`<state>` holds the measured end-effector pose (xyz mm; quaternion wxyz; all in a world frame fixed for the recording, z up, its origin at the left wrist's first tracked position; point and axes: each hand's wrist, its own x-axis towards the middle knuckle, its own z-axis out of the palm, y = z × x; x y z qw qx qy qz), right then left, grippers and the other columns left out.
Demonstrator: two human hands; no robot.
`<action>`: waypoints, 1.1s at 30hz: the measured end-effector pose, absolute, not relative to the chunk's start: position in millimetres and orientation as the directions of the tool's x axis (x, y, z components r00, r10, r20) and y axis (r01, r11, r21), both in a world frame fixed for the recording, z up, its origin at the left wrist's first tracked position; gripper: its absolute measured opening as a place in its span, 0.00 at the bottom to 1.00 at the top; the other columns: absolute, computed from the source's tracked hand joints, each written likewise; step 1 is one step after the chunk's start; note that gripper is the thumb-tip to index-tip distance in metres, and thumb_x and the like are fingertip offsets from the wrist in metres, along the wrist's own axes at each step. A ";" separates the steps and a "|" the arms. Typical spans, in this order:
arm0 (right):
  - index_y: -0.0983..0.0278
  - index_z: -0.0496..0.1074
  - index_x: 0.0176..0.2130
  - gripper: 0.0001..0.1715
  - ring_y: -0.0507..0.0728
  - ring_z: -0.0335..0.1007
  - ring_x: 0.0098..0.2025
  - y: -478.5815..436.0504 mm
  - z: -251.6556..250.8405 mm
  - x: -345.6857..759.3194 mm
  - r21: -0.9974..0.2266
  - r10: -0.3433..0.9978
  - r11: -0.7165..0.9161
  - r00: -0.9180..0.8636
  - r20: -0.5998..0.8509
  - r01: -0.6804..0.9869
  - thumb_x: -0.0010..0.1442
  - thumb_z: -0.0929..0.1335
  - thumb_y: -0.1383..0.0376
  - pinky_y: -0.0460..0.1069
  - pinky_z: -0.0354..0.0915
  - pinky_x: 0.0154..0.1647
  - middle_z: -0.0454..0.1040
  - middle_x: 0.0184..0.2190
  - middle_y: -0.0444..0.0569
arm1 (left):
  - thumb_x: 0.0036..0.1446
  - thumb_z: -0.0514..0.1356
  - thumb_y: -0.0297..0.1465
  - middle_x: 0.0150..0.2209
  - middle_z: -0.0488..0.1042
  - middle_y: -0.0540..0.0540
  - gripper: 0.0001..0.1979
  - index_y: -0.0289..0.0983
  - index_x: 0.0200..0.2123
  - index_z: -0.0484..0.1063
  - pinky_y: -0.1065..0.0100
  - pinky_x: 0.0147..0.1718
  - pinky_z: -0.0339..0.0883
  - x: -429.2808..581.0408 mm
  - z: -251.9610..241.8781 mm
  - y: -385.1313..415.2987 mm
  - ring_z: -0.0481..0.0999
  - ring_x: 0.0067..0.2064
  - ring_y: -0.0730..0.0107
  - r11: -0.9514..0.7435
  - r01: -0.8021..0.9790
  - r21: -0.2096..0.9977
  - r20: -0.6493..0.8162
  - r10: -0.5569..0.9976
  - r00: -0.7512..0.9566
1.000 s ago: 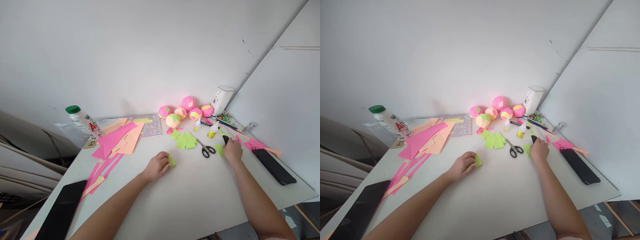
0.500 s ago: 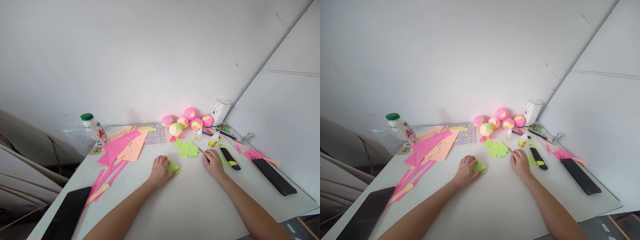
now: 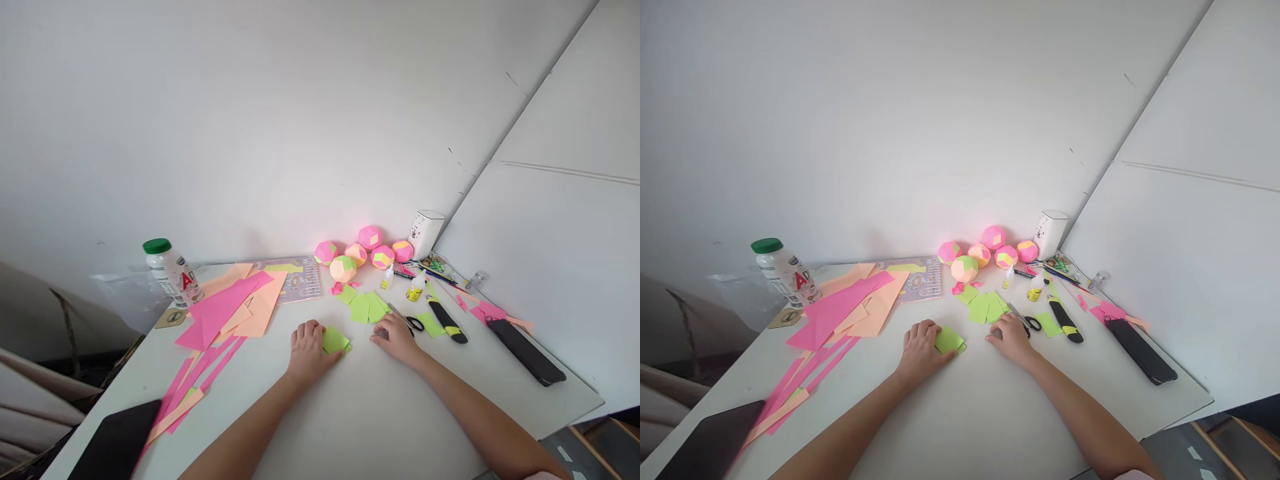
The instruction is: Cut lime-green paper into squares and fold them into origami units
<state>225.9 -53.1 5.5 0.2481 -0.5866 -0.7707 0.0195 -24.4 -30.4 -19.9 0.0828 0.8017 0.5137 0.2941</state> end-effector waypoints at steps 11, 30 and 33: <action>0.63 0.68 0.24 0.10 0.58 0.63 0.34 -59.4 7.6 215.1 -0.268 0.948 0.245 -0.172 0.269 0.932 0.57 0.67 0.71 0.51 0.61 0.34 0.71 0.26 0.47 | 0.48 0.62 0.43 0.45 0.67 0.40 0.20 0.38 0.42 0.69 0.50 0.47 0.59 -26.1 -21.6 -30.1 0.64 0.48 0.51 -0.483 0.766 0.424 0.383 0.862 0.332; 0.64 0.67 0.30 0.07 0.64 0.64 0.36 -58.9 25.9 312.6 -0.179 0.836 -0.150 0.222 0.502 0.972 0.55 0.61 0.72 0.56 0.62 0.35 0.69 0.29 0.55 | 0.56 0.56 0.37 0.47 0.68 0.41 0.13 0.38 0.43 0.69 0.52 0.48 0.60 -28.8 -15.3 -29.9 0.65 0.49 0.55 -0.528 0.775 0.347 0.358 0.838 0.411; 0.67 0.69 0.37 0.14 0.66 0.65 0.42 -56.6 23.1 311.8 -0.195 0.804 -0.151 0.235 0.546 0.969 0.54 0.59 0.75 0.58 0.63 0.40 0.71 0.35 0.59 | 0.57 0.56 0.36 0.47 0.68 0.40 0.13 0.37 0.43 0.70 0.53 0.47 0.61 -28.7 -16.1 -29.2 0.65 0.49 0.55 -0.512 0.787 0.344 0.358 0.846 0.394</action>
